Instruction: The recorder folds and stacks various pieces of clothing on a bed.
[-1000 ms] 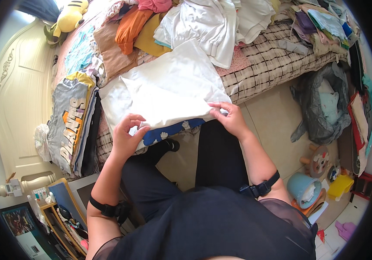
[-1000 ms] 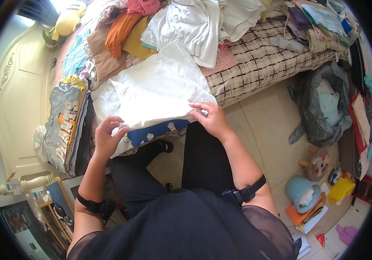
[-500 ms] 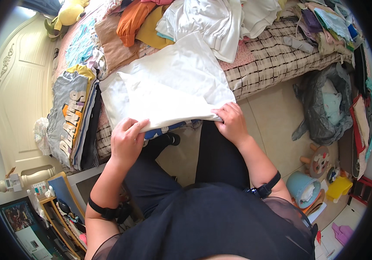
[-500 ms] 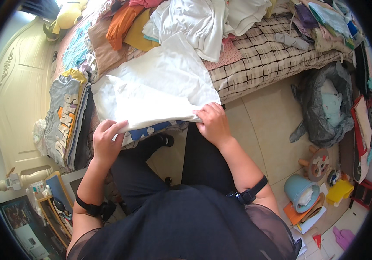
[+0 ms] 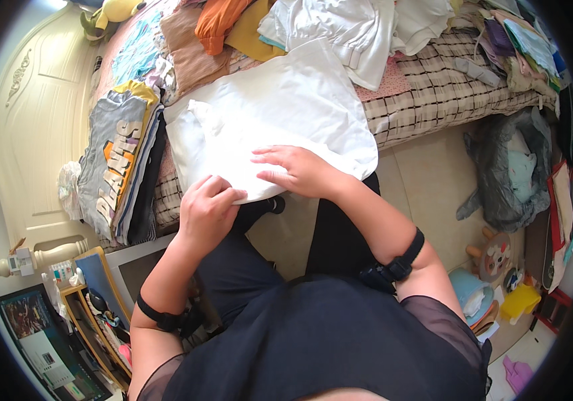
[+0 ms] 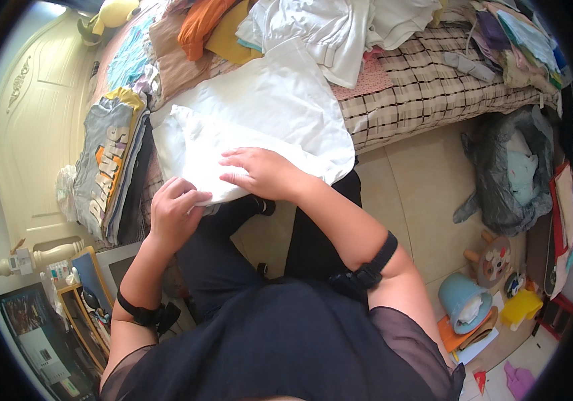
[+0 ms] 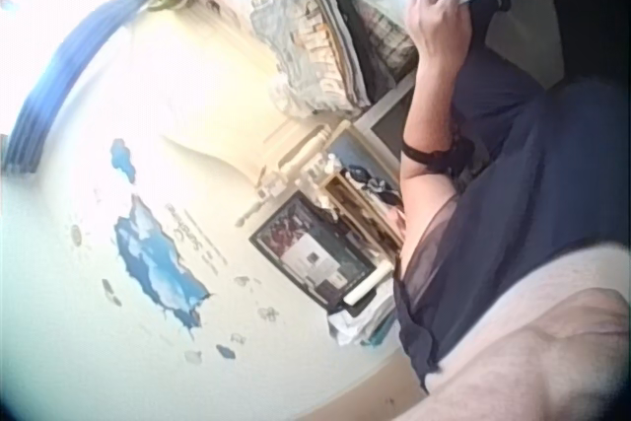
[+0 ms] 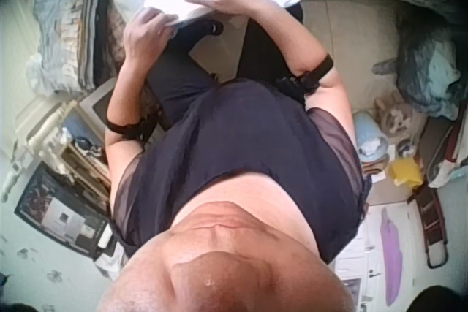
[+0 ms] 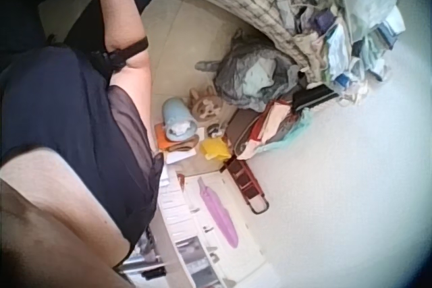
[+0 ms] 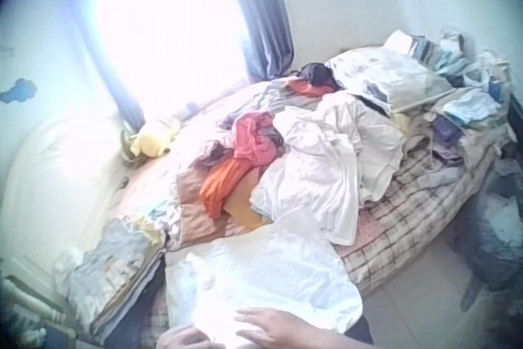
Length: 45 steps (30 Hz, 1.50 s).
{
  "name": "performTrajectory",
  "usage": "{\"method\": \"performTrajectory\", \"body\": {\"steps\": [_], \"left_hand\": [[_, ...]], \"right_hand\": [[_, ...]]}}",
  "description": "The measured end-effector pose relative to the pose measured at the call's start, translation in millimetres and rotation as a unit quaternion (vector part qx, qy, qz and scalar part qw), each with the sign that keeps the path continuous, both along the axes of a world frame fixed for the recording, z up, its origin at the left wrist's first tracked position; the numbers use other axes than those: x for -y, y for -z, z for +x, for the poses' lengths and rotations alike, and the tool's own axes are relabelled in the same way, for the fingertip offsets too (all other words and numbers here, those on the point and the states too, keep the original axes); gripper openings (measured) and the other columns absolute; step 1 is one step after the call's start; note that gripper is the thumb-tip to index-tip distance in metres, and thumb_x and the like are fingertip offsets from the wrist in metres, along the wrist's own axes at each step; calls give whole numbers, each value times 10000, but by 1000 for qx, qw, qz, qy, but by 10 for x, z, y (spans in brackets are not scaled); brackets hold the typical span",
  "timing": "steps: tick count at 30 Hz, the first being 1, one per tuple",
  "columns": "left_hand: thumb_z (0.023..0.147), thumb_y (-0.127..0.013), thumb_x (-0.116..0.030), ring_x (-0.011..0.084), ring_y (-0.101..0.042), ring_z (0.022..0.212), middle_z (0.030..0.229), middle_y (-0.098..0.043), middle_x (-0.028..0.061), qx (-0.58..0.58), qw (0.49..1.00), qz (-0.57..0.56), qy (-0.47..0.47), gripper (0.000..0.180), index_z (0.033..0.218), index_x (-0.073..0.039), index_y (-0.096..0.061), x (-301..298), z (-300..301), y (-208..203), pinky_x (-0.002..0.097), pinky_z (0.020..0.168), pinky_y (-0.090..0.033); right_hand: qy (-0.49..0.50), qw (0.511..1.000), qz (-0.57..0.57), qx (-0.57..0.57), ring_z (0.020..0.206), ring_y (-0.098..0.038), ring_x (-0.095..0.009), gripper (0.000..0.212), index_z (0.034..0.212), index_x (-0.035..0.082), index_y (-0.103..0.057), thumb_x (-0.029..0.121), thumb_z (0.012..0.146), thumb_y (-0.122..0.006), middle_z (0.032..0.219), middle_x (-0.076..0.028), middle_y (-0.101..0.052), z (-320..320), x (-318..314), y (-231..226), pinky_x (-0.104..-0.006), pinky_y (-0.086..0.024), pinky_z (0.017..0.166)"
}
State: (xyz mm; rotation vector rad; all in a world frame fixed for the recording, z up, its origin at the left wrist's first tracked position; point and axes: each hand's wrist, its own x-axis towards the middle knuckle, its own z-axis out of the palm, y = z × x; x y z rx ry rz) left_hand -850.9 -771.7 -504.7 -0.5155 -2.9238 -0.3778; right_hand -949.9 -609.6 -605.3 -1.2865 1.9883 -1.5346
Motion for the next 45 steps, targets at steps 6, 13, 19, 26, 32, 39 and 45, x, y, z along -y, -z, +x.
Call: {"method": "performTrajectory", "body": {"steps": [6, 13, 19, 26, 32, 39, 45], "left_hand": [[550, -584, 0, 210, -521, 670, 711, -508, 40, 36, 999, 21, 4, 144, 670, -71, -549, 43, 18, 39, 318, 610, -426], [648, -570, -26, 256, -560, 748, 769, -580, 68, 48, 994, 101, -1, 154, 787, -47, -507, 137, -126, 158, 334, 658, -434], [731, -545, -52, 303, -548, 678, 728, -560, 125, 26, 997, 78, -9, 114, 837, -56, -505, 27, -679, 47, 352, 598, -418], [715, -565, -84, 254, -547, 794, 804, -578, 64, -113, 988, 24, 105, 103, 814, -84, -539, -385, -2014, 146, 344, 691, -421], [719, -576, -100, 236, -493, 980, 1033, -538, 50, -154, 980, 30, 120, 148, 867, -104, -569, -692, -2757, 845, 363, 814, -384], [727, -593, -152, 293, -382, 1105, 1226, -399, 110, -140, 981, 136, -1, 429, 1133, -109, -462, -505, -2120, 998, 392, 934, -286], [745, -586, -178, 310, -311, 1186, 1263, -360, 161, -67, 976, 24, -207, 473, 1184, -86, -438, 607, -993, 1338, 410, 983, -213]], "right_hand": [[-57, 984, 122, -116, 1096, -425, -287, 317, 1057, 36, -535, 223, 806, -483, 1154, -174, -469, 102, 70, 347, -351, -331, 922], [140, 989, 31, -40, 1029, -486, -287, 380, 1036, 15, -542, 251, 742, -589, 1052, -159, -548, 58, -422, 177, -357, -359, 900], [164, 978, 104, -72, 842, -556, -298, 287, 974, 16, -564, 183, 741, -573, 930, -165, -576, 186, -588, 51, -349, -448, 734], [343, 930, 90, 94, 652, -566, -317, 185, 911, 19, -566, 142, 778, -528, 735, -176, -584, -164, -739, 249, -346, -443, 592], [445, 886, 89, 90, 729, -582, -321, 290, 962, -8, -539, 150, 724, -583, 822, -200, -594, -436, -836, 680, -346, -452, 651], [452, 876, 50, 164, 797, -606, -264, 376, 974, -37, -536, 210, 706, -630, 844, -184, -610, -434, -992, 800, -316, -464, 695], [446, 873, 144, 136, 713, -605, -237, 364, 929, -9, -550, 252, 693, -647, 760, -144, -616, -654, -841, 548, -314, -460, 630]]}}
